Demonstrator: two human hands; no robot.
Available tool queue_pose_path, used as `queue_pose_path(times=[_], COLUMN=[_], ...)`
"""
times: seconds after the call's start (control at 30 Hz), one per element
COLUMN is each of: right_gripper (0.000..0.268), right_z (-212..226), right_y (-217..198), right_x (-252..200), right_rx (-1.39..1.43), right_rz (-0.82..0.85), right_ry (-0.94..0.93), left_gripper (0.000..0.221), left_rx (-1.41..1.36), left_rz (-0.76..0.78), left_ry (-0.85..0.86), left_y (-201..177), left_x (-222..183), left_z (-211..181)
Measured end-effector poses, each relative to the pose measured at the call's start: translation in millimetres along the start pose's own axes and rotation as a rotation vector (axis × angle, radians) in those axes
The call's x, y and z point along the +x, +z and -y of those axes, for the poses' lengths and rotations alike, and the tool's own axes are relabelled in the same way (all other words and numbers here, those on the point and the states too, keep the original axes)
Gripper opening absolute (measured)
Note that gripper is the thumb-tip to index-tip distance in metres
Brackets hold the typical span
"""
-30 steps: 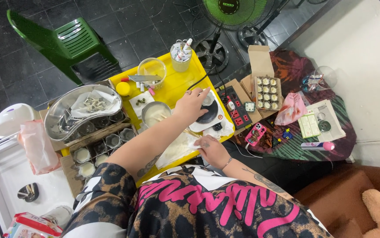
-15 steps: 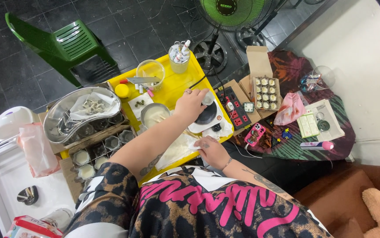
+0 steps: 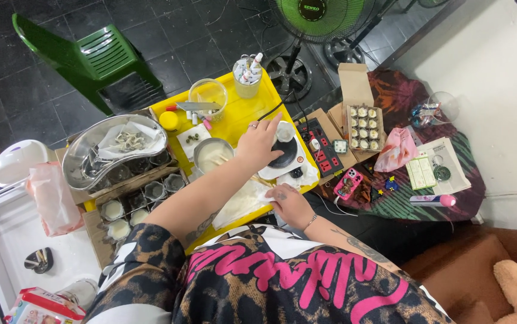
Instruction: Cleaning and preparing candle jars and molds at a workbench for production.
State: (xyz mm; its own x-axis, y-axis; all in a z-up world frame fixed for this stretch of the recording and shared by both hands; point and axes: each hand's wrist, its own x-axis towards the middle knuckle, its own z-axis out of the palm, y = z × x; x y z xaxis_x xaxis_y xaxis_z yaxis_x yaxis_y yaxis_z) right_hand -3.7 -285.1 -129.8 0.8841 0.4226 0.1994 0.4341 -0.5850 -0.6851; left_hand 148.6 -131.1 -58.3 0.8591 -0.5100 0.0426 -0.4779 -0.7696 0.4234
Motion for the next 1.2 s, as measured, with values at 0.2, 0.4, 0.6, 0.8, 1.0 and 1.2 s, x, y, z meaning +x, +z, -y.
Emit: queue_pose_path(times=[0.2, 0.4, 0.6, 0.8, 1.0, 1.2], right_gripper=[0.023, 0.017, 0.019, 0.039, 0.037, 0.032], right_z=[2, 2, 10, 23, 41, 64], right_y=[0, 3, 8, 9, 11, 12], right_x=[1, 1, 9, 29, 45, 57], right_rx=[-0.041, 0.038, 0.308, 0.160, 0.113, 0.166], right_rz=[-0.040, -0.071, 0.069, 0.179, 0.262, 0.254], right_ry=[0.013, -0.006, 0.069, -0.179, -0.229, -0.248], left_gripper=[0.078, 0.064, 0.041, 0.016, 0.026, 0.054], left_rx=[-0.109, -0.303, -0.352, -0.047, 0.219, 0.304], left_rz=[-0.192, -0.357, -0.546, -0.614, -0.462, -0.235], left_ry=[-0.006, -0.236, -0.397, -0.728, -0.943, -0.949], left_y=[-32, -89, -80, -64, -88, -79], left_x=[-42, -125, -224, -307, -344, -314], left_z=[17, 40, 60, 109, 138, 113])
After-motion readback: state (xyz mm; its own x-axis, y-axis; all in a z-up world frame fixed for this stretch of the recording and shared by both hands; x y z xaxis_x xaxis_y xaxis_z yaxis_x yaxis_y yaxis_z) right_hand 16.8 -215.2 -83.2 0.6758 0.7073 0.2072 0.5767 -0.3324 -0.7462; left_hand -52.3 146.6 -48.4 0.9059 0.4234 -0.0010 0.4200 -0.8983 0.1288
